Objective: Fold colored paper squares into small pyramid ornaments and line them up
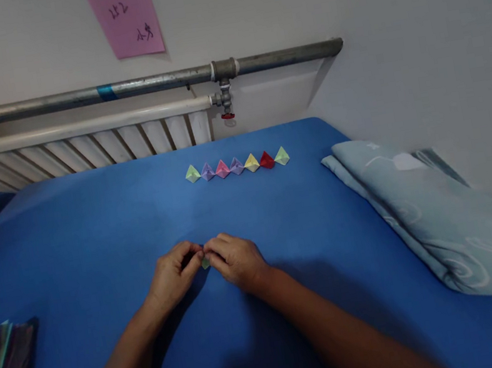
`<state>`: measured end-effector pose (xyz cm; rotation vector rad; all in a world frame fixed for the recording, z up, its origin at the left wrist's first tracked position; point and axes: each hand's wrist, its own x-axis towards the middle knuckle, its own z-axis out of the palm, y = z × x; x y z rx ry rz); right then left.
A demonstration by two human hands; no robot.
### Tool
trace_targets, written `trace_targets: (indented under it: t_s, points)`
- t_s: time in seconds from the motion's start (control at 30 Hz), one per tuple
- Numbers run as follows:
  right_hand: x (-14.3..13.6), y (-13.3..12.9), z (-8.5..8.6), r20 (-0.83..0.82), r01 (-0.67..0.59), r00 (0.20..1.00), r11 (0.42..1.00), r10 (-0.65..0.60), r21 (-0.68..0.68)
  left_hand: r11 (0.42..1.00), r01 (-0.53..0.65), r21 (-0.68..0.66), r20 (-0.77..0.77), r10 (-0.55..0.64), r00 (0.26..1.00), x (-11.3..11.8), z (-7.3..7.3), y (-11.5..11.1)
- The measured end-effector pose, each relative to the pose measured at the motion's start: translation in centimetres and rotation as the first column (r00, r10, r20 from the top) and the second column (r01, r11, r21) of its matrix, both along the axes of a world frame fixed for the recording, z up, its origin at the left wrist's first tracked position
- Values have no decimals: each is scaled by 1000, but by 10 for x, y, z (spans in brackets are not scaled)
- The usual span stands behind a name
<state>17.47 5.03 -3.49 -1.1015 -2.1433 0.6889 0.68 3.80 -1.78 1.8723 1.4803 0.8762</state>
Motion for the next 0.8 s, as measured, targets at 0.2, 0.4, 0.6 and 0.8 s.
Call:
trace_targets:
  t_s: [0.2, 0.4, 0.6, 0.8]
  points:
    - [0, 0, 0, 9, 10, 1000, 1000, -10, 11, 1000, -10, -22, -76, 9, 997, 0, -2, 1]
    - [-1, -1, 2, 14, 13, 1000, 1000, -13, 20, 996, -87, 15, -102, 88, 991, 6, -4, -2]
    - [-2, -1, 1, 19, 19, 1000, 1000, -19, 9, 990, -134, 37, -70, 137, 988, 9, -4, -3]
    - [-3, 0, 0, 37, 21, 999, 1000, -21, 5, 986, -164, 23, -43, 164, 985, 9, -3, -4]
